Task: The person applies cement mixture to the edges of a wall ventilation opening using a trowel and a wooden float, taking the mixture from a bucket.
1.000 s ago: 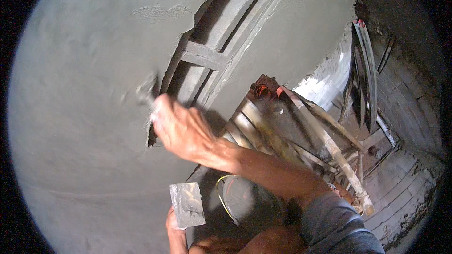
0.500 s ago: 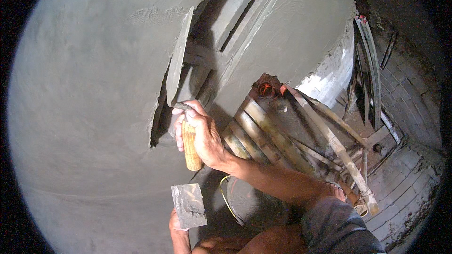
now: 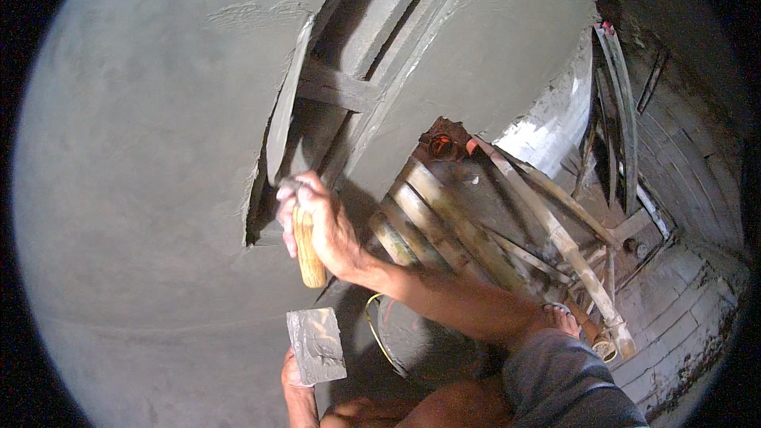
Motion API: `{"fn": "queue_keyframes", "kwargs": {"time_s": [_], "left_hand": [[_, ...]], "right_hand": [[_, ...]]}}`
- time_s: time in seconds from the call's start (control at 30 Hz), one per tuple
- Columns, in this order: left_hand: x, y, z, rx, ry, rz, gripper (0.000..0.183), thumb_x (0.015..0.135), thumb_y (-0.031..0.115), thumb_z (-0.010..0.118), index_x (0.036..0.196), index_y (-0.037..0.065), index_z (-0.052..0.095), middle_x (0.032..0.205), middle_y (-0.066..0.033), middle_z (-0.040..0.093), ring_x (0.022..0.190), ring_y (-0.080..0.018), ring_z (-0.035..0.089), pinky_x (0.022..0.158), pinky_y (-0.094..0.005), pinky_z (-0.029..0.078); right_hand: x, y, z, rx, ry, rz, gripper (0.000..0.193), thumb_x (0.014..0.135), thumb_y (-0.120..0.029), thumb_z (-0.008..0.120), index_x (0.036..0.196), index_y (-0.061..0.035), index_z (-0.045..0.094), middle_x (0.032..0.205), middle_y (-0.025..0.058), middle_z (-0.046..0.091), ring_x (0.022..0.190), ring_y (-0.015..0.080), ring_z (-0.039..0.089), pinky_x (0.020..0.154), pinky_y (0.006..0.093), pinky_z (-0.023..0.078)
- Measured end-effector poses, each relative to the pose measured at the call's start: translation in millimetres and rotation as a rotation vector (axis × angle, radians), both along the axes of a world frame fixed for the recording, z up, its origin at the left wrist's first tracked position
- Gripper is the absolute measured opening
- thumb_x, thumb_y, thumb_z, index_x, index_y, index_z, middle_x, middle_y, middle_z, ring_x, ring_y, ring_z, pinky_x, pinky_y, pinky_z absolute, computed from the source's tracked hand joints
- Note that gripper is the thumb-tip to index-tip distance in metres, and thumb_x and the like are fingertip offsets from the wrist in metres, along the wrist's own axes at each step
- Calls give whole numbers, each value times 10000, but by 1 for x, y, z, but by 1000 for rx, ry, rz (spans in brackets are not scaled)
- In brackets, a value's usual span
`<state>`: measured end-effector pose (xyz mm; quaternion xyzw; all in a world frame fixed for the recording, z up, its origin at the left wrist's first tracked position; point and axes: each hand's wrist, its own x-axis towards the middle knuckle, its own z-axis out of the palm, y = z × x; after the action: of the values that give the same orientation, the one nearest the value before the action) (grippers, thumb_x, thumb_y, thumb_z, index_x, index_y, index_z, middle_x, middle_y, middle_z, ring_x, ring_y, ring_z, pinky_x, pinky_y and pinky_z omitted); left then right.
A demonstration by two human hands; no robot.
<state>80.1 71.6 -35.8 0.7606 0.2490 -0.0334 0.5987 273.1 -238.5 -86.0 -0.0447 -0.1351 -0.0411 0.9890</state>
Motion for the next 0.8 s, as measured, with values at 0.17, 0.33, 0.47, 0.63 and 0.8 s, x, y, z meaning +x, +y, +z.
{"fn": "queue_keyframes", "kwargs": {"time_s": [0.17,0.33,0.47,0.63,0.8], "left_hand": [[8,-17,1,-117,23,122,460,829,38,701,1274,-50,624,1172,-183,719,1002,-305,730,905,-448,597],[5,-16,3,-217,54,113,509,796,56,733,1283,-43,624,1178,-182,716,1007,-311,727,919,-458,592],[10,-8,0,-174,52,58,516,790,63,742,1283,-36,627,1176,-177,717,1010,-317,726,925,-463,589],[11,-13,0,-177,54,38,492,807,58,723,1281,-34,630,1169,-174,720,1008,-306,727,909,-456,595],[13,-25,-2,-197,59,119,479,808,71,719,1268,-36,639,1166,-178,720,1002,-309,727,899,-463,597]], "right_hand": [[-47,27,-34,-49,-18,241,348,1067,-404,356,1094,-73,463,723,64,523,539,154,543,488,307,482],[8,-50,-36,16,132,-70,359,1051,-453,387,1107,-112,482,776,41,542,554,164,568,502,317,510],[30,-89,-11,44,91,-56,295,1051,-384,361,1102,-122,485,746,44,526,556,166,560,509,329,505],[27,-75,-6,-19,37,-18,292,1060,-377,353,1085,-116,481,743,50,522,553,162,554,500,331,499],[-9,-18,-16,-60,-90,40,306,1101,-369,334,1109,-91,462,708,35,492,518,140,518,471,301,467]]}}
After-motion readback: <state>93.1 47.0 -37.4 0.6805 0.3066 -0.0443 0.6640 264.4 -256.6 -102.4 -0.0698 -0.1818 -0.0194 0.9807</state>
